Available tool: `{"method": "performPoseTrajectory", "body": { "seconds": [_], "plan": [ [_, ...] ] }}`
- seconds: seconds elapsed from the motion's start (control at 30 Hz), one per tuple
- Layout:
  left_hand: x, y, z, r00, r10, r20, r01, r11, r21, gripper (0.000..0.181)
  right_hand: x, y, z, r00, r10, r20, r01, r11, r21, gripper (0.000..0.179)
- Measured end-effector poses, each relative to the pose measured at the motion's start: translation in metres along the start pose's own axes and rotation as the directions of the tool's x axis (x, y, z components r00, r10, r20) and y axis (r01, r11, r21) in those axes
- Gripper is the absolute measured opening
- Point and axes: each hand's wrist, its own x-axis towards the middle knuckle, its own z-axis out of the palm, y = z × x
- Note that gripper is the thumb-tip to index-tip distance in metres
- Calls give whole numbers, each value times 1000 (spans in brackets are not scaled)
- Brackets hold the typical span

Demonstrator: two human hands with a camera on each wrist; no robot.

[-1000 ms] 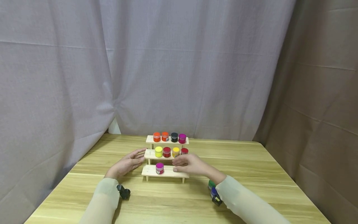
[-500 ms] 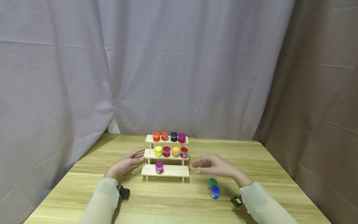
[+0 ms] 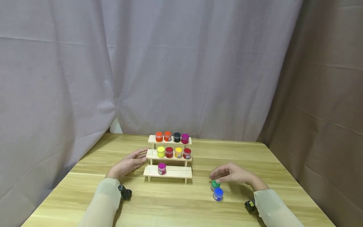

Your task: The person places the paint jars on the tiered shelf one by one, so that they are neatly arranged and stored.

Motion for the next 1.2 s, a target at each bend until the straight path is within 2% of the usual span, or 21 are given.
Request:
{"method": "performPoseTrajectory", "body": {
  "seconds": [0.2, 0.5, 1.07, 1.2],
  "plan": [
    [2, 0, 0, 1000, 8, 0, -8, 1000, 1, 64, -4, 7, -1, 999, 30, 35, -31, 999, 25, 34],
    [-1, 2, 1, 1000, -15, -12, 15, 1000, 7, 63, -6, 8, 0, 997, 48, 66, -51, 998, 43, 35],
    [-1, 1, 2, 1000, -7, -5, 6, 1000, -9, 64, -9, 12, 0, 997, 56, 47, -57, 998, 28, 38],
    [-1, 1, 3, 1000, -6, -4, 6, 1000, -13, 64, -9, 12, 0, 997, 65, 50, -68, 996, 50, 40]
  ]
}}
